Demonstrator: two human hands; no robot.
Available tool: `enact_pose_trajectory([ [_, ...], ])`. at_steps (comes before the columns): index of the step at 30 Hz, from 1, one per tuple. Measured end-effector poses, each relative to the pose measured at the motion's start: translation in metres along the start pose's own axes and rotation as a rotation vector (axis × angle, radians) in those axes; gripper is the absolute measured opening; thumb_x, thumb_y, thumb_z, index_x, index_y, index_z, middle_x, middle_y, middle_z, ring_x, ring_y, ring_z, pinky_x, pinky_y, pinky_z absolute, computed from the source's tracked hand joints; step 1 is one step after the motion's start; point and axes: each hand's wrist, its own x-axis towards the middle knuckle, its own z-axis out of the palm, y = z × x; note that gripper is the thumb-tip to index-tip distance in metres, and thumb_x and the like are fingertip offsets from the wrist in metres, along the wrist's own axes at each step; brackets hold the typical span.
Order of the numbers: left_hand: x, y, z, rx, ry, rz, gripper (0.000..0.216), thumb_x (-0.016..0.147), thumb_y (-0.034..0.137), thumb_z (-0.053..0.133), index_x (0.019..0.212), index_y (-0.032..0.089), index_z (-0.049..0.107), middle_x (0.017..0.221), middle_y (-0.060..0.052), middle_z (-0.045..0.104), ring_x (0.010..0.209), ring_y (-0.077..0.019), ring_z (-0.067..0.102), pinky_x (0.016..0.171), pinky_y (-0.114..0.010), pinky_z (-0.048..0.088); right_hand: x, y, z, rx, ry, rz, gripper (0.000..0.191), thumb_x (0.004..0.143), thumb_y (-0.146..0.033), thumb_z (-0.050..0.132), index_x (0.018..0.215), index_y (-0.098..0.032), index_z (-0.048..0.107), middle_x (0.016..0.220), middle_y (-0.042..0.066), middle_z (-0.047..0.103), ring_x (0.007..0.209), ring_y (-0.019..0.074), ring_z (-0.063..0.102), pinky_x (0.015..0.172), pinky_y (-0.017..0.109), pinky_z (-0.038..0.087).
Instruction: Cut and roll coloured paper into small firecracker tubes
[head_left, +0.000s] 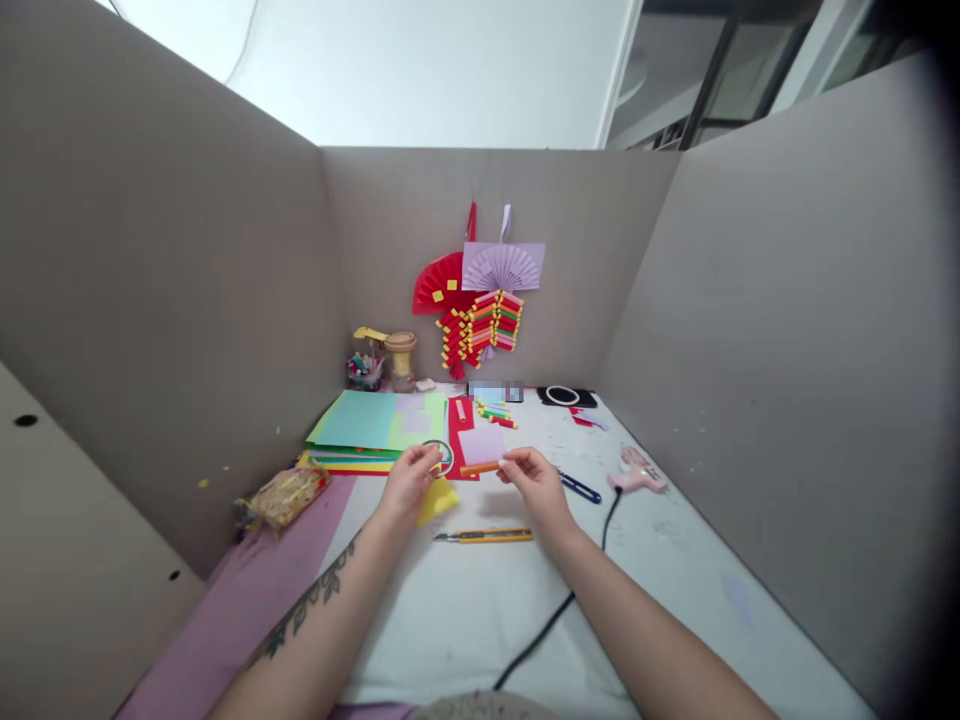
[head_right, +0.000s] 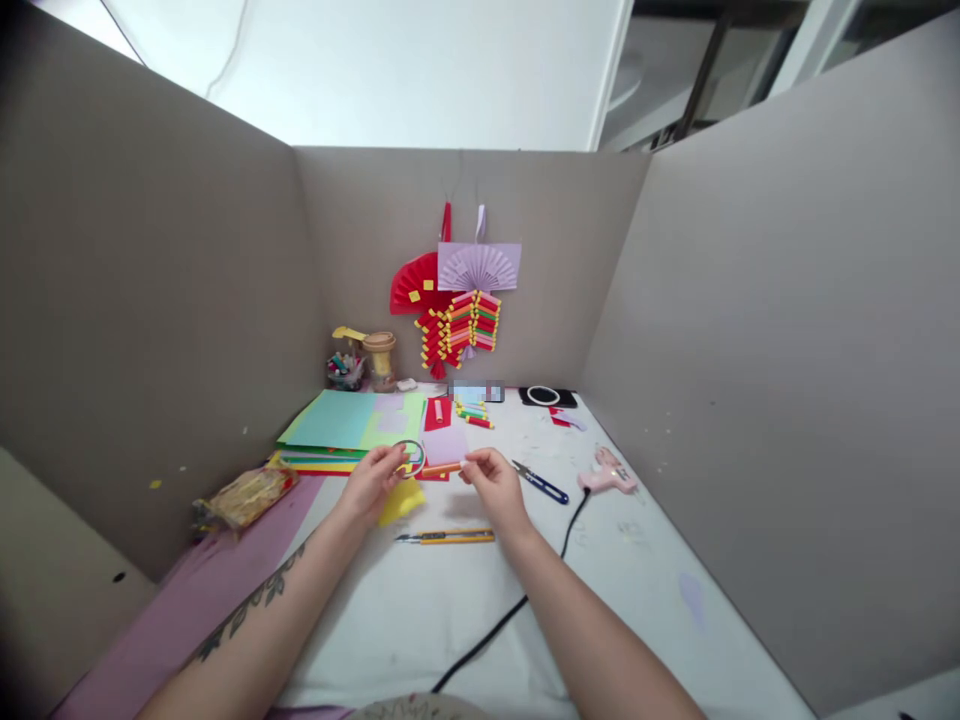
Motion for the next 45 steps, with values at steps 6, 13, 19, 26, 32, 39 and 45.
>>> enact_pose_trajectory([
  [6,-0.02,0.002,0.013,0.165,-0.324,-0.169,0.048,0.067,0.038,0.073,0.108,0.018,0.057,0.111,-0.012,0.061,0.097,-0.0224,0.062,0.076,-0.03,0.048,-0.004,0.001,0.001,-0.007,-0.053,-0.004,0.025,0.072,-0.04,0.066,0.084,-0.02,0.058,0.066,-0.001,0.06,0.064,0.015,0.058,0.065,0.03,0.047],
  [13,-0.022,0.002,0.02,0.375,-0.377,-0.101,0.036,0.066,0.038,0.072,0.09,0.012,0.065,0.091,-0.011,0.068,0.078,-0.0189,0.064,0.068,-0.026,0.045,-0.006,-0.008,0.001,-0.057,-0.101,0.003,0.025,0.072,-0.041,0.065,0.084,-0.02,0.06,0.07,0.001,0.062,0.068,0.0157,0.057,0.066,0.03,0.047],
  [19,-0.018,-0.003,0.016,0.434,-0.337,0.003,0.036,0.067,0.038,0.07,0.09,0.011,0.065,0.082,-0.009,0.069,0.071,-0.017,0.063,0.065,-0.026,0.046,-0.006,-0.008,0.001,-0.025,-0.1,0.025,0.026,0.072,-0.043,0.065,0.083,-0.02,0.059,0.068,0.0,0.062,0.066,0.0159,0.059,0.066,0.031,0.048],
  [26,-0.018,-0.007,0.017,0.427,-0.299,0.035,0.032,0.067,0.034,0.07,0.089,0.011,0.065,0.08,-0.008,0.068,0.068,-0.016,0.062,0.063,-0.026,0.046,-0.004,-0.005,0.002,0.062,-0.111,0.068,0.027,0.07,-0.04,0.068,0.084,-0.02,0.058,0.071,0.001,0.065,0.067,0.0156,0.061,0.066,0.03,0.049],
  [32,-0.024,-0.002,0.022,0.47,-0.365,0.055,0.034,0.069,0.032,0.067,0.097,0.012,0.067,0.086,-0.008,0.07,0.075,-0.0184,0.062,0.068,-0.027,0.046,-0.003,0.0,0.001,0.044,-0.158,0.116,0.028,0.069,-0.04,0.068,0.085,-0.019,0.06,0.071,0.002,0.066,0.067,0.0169,0.063,0.068,0.033,0.05],
  [39,-0.024,-0.003,0.021,0.556,-0.376,0.073,0.028,0.069,0.03,0.066,0.091,0.013,0.07,0.075,-0.005,0.068,0.067,-0.0159,0.059,0.061,-0.024,0.042,-0.003,-0.002,0.002,0.059,-0.163,0.158,0.028,0.068,-0.039,0.068,0.083,-0.018,0.059,0.068,0.001,0.066,0.063,0.0161,0.063,0.066,0.032,0.051],
  [45,-0.018,-0.013,0.018,0.476,-0.258,0.018,0.031,0.068,0.034,0.068,0.089,0.011,0.069,0.073,-0.005,0.067,0.066,-0.0151,0.059,0.061,-0.024,0.043,-0.004,-0.002,0.003,0.091,-0.166,0.141,0.026,0.073,-0.036,0.064,0.09,-0.021,0.053,0.072,-0.001,0.063,0.068,0.0152,0.062,0.066,0.03,0.05],
])
